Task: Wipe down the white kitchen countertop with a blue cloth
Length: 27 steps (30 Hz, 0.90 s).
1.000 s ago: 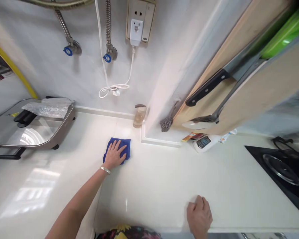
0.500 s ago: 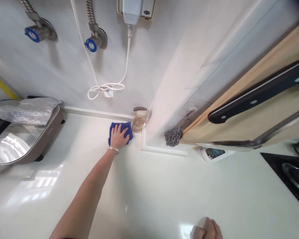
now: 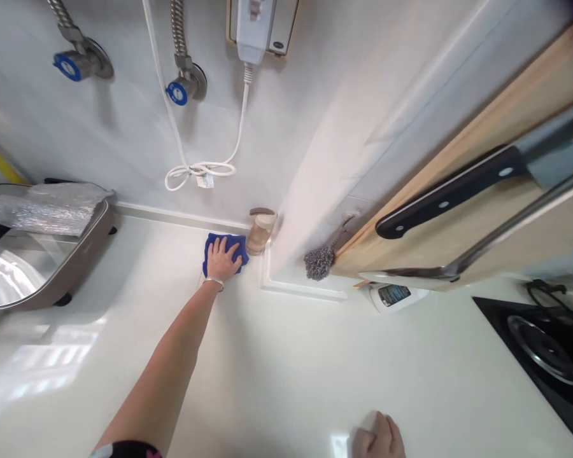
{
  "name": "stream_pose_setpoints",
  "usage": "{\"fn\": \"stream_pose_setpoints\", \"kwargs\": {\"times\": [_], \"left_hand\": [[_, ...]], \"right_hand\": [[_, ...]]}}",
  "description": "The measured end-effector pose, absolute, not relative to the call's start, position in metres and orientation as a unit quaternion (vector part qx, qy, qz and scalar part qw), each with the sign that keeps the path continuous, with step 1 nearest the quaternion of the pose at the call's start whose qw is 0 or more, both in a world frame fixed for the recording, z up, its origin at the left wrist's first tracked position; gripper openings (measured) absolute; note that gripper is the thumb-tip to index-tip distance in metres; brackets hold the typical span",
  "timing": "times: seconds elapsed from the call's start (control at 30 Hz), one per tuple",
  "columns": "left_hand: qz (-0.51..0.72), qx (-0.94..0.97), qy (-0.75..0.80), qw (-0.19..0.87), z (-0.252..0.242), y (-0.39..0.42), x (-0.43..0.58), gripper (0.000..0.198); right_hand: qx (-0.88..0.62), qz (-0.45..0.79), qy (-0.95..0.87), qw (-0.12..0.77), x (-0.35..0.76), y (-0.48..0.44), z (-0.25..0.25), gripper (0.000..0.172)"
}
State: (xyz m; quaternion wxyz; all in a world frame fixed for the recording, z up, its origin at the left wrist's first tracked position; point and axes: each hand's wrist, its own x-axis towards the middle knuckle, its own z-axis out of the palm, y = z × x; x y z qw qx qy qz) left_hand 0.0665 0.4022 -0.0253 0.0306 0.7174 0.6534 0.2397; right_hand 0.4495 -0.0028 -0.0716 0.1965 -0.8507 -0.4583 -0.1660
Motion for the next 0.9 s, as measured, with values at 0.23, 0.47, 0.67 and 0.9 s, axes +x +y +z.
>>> {"fn": "stream_pose_setpoints", "kwargs": {"times": [0.23,0.47,0.67,0.9], "left_hand": [[0.218,0.748,0.627,0.019,-0.029,0.308,0.075,0.055],[0.213,0.785,0.578,0.064,-0.034,0.198,0.139,0.060],[0.238,0.807,0.489,0.229,-0.036,0.127,0.228,0.078],[0.372,0.694,0.494,0.368,-0.043,0.142,0.186,0.056]], "right_hand": [[-0.848,-0.150,-0.461,0.213,0.449,-0.006,-0.079,0.059],[-0.835,-0.159,-0.477,0.222,0.457,-0.009,-0.096,0.054],[-0.792,-0.082,-0.528,0.295,0.441,0.013,-0.069,0.058],[-0.730,-0.011,-0.643,0.231,0.332,0.071,-0.031,0.059]]}}
